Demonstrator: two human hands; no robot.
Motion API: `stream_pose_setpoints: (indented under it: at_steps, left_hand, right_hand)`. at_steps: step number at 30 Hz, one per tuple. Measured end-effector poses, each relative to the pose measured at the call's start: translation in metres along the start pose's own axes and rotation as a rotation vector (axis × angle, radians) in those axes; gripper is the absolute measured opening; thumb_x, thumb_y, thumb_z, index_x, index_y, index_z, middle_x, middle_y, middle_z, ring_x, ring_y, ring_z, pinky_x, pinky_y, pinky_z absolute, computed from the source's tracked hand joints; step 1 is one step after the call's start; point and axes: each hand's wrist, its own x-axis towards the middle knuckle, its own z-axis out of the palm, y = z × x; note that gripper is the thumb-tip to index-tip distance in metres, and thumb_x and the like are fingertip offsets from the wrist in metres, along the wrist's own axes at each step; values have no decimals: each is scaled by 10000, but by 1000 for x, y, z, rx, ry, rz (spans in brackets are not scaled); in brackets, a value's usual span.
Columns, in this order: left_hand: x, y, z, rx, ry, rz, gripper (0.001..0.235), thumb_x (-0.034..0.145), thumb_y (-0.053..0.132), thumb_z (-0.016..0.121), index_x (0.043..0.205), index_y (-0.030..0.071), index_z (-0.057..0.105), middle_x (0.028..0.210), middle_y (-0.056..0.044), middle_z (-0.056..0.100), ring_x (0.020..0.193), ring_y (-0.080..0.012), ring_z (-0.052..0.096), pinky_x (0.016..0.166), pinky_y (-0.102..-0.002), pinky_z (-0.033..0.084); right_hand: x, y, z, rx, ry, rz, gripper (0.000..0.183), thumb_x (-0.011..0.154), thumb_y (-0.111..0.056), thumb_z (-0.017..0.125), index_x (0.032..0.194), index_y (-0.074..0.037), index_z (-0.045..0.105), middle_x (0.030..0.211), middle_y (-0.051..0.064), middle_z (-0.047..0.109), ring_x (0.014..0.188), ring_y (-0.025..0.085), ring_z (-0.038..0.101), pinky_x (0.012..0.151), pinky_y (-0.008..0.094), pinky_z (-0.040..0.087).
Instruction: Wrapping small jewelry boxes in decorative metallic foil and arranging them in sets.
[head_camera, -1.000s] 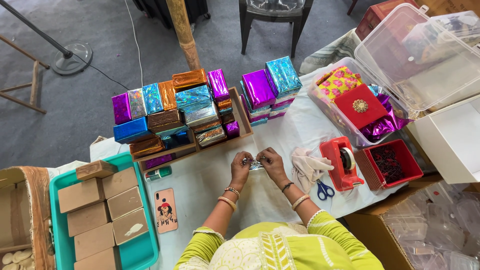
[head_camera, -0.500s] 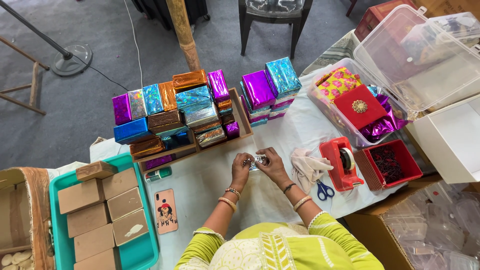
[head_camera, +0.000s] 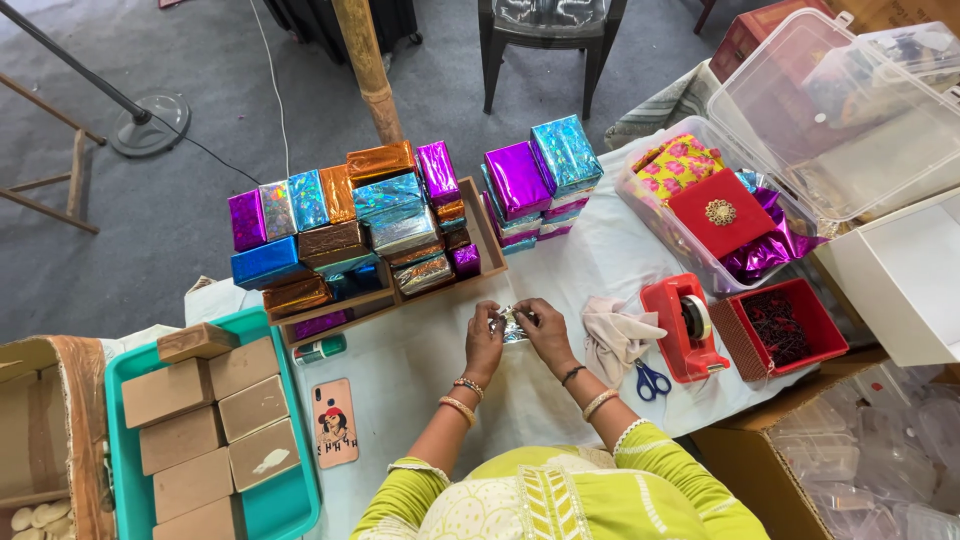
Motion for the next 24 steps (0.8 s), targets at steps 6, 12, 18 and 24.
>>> stream_pose_setpoints:
  at_steps: [6,12,18,24]
  left_hand:
    - [1,-2,1,-11,16,72,257,899,35,682,1122,119,584,1008,-85,674,939,-284,618,840,-417,498]
    - [3,4,-3,-91,7,73,204,887,-9,632,1056,103,610,1011,-59,667,947,-258,627,826,-387,508]
    - [3,3,-2,-64,3,78,184,868,-25,625,1007,95,613,988,-64,643,887,-261,601,806,-387,502]
    - [6,-2,0,-74,13,72,143,893,8,640,1009,79,595,974,-71,647,898,-264,618,800,-387,505]
  right_hand:
    - [3,-29,-5,-13,-31,29,163,887,-103,730,1048,-74,745,953,67,696,743,159,679,682,285,546]
    - [2,-19,-3,-4,-11,9,140,900,-45,682,1020,-75,749,925,54,694,723,175,670,663,296,535]
    - [2,-16,-4,55,-20,46,170,861,-12,643,958,-66,772,882,47,664,678,137,655,629,280,528]
    - [1,-8,-7,-3,-48,-32,166,850,-56,734,1000,-80,802,880,40,662,678,108,635,627,269,517]
